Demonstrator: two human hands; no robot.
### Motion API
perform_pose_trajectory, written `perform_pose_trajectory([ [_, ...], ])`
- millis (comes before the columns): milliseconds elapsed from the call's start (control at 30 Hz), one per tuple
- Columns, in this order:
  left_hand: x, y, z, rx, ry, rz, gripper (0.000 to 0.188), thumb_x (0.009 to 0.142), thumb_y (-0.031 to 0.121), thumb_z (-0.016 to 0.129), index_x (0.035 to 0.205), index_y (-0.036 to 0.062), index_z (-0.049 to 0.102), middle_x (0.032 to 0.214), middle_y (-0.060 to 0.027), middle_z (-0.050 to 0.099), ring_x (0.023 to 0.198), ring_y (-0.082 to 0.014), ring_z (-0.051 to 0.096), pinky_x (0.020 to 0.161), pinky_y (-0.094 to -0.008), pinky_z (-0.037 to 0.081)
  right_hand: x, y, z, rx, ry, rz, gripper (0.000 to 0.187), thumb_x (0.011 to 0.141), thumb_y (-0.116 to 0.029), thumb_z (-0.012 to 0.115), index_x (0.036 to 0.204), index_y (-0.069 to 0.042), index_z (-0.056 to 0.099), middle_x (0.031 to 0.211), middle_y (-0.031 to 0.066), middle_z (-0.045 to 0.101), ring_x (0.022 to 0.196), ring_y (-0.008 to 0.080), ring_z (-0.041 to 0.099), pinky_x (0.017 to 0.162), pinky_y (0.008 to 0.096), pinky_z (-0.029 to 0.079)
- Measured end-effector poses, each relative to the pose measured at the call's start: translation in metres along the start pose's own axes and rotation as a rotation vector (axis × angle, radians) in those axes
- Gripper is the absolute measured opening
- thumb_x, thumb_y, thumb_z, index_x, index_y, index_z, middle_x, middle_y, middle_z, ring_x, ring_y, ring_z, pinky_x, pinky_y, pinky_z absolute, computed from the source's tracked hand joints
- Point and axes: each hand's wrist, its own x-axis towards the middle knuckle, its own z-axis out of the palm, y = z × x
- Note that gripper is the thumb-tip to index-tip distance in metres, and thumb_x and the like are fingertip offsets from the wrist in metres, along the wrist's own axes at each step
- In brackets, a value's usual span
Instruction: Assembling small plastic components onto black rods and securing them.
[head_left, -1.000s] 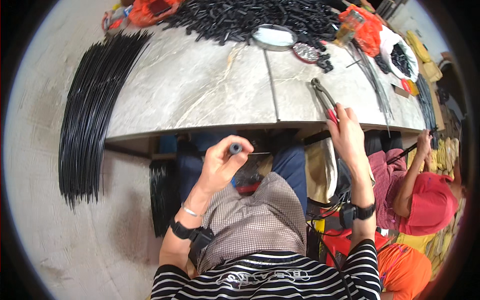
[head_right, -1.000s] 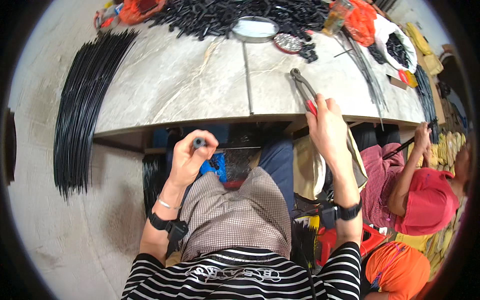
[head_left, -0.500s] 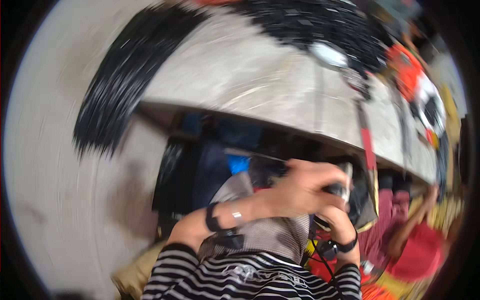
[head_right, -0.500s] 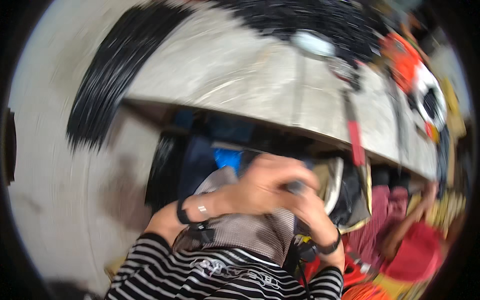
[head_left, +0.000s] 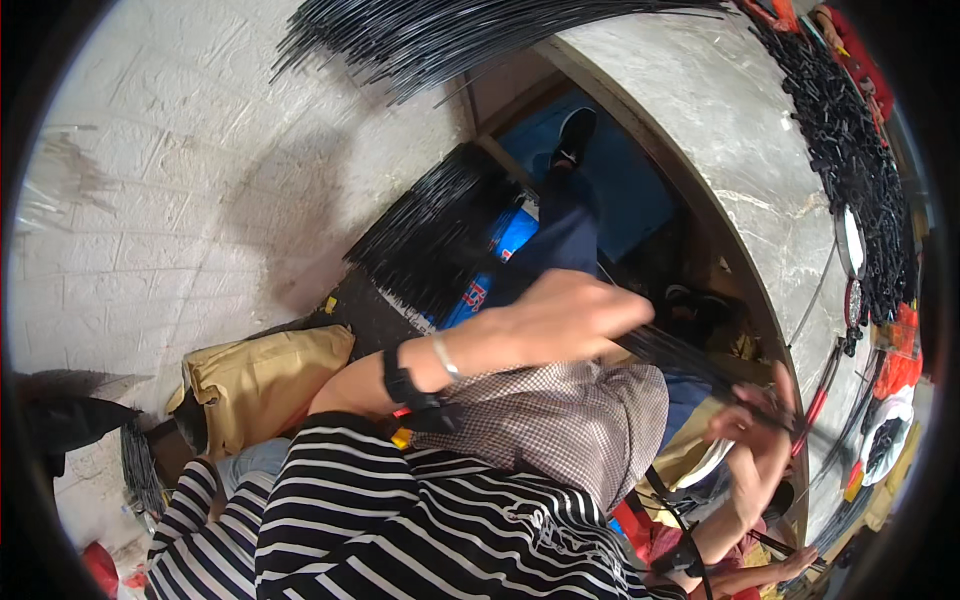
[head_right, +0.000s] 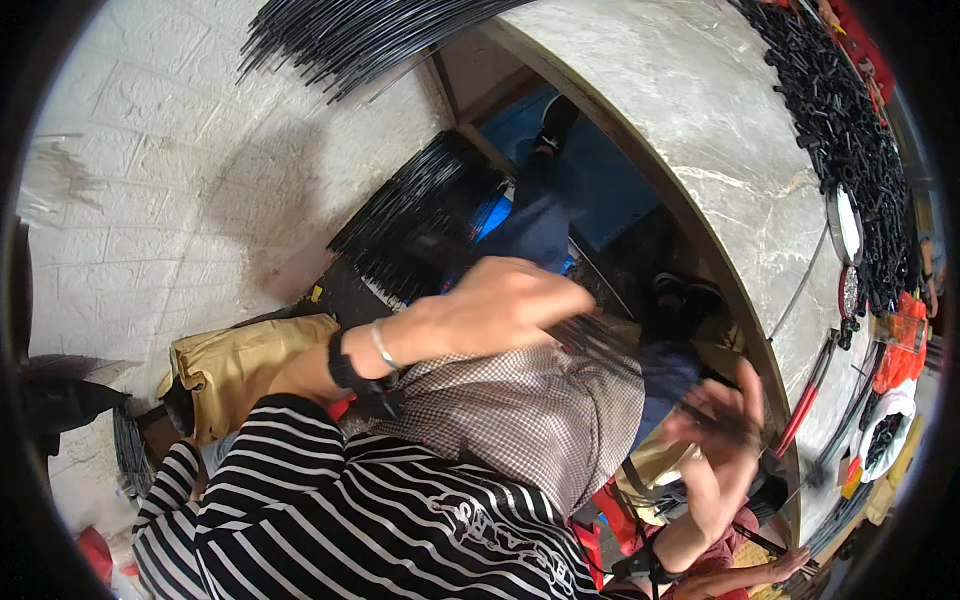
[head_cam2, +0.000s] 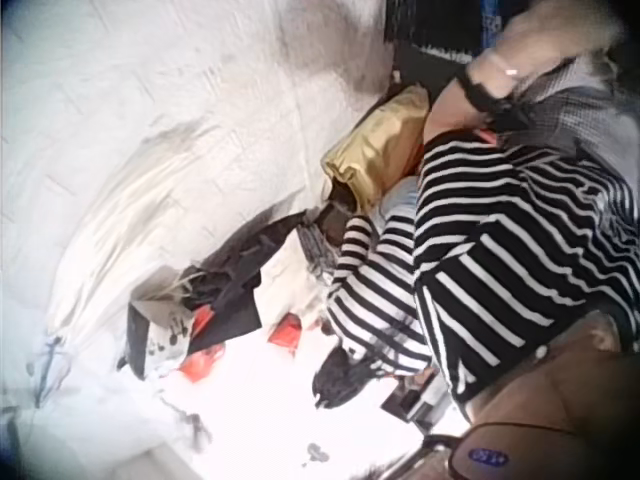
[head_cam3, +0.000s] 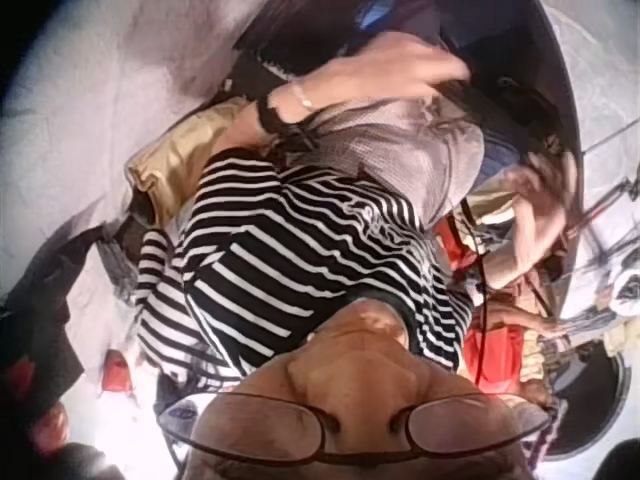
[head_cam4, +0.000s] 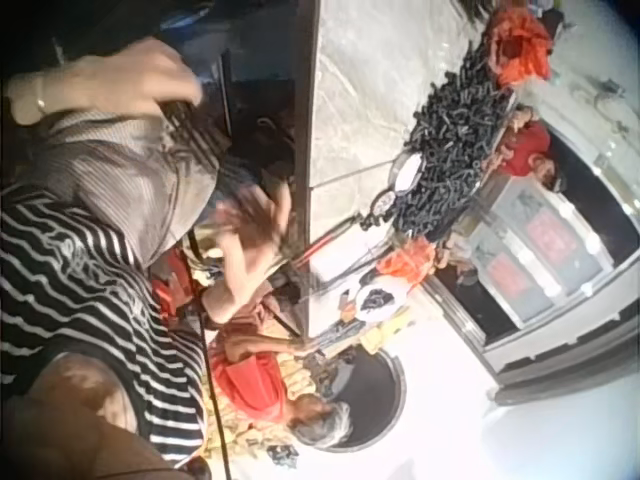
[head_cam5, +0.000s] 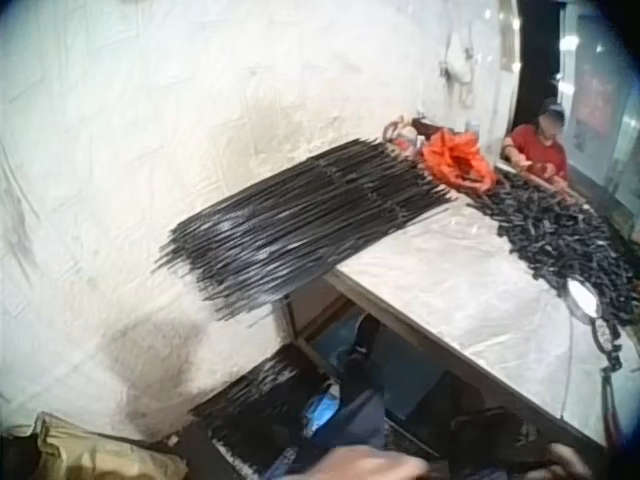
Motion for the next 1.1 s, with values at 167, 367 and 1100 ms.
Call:
perform_pose_trajectory([
  [167, -0.130, -0.084, -0.005, 0.182, 0.037, -0.572, 0.024, 0.082, 0.021, 0.070, 0.098, 0.0054, 0.061, 0.079, -0.0144, 0.067, 0.072, -0.0328, 0.067, 0.060, -0.0402, 0.052, 0.033, 0.057, 0.003, -0.138, -0.169, 0.148, 0.054, 0.088, -0.014, 0.064, 0.135, 0.004, 0.044, 0.106, 0.0097, 0.059, 0.085, 0.0159, 0.061, 0.073, 0.0279, 0.052],
  [367, -0.207, -0.143, 0.013, 0.227, 0.042, -0.981, 0.028, 0.091, 0.030, 0.063, 0.097, 0.0025, 0.061, 0.072, -0.0212, 0.064, 0.070, -0.0385, 0.065, 0.056, -0.0443, 0.050, 0.038, 0.081, 0.002, -0.326, -0.196, 0.260, 0.040, 0.094, -0.009, 0.059, 0.129, 0.006, 0.050, 0.101, 0.0060, 0.060, 0.086, 0.0114, 0.060, 0.074, 0.0264, 0.051],
  [1100, -0.276, -0.233, 0.023, 0.094, -0.139, -1.071, 0.030, 0.084, 0.028, 0.066, 0.105, 0.0068, 0.066, 0.092, -0.0188, 0.069, 0.087, -0.0371, 0.066, 0.077, -0.0436, 0.051, 0.017, 0.107, 0.003, -0.586, -0.223, 0.331, 0.038, 0.092, -0.014, 0.058, 0.125, 0.006, 0.054, 0.095, 0.0094, 0.064, 0.080, 0.0145, 0.063, 0.068, 0.0276, 0.053],
])
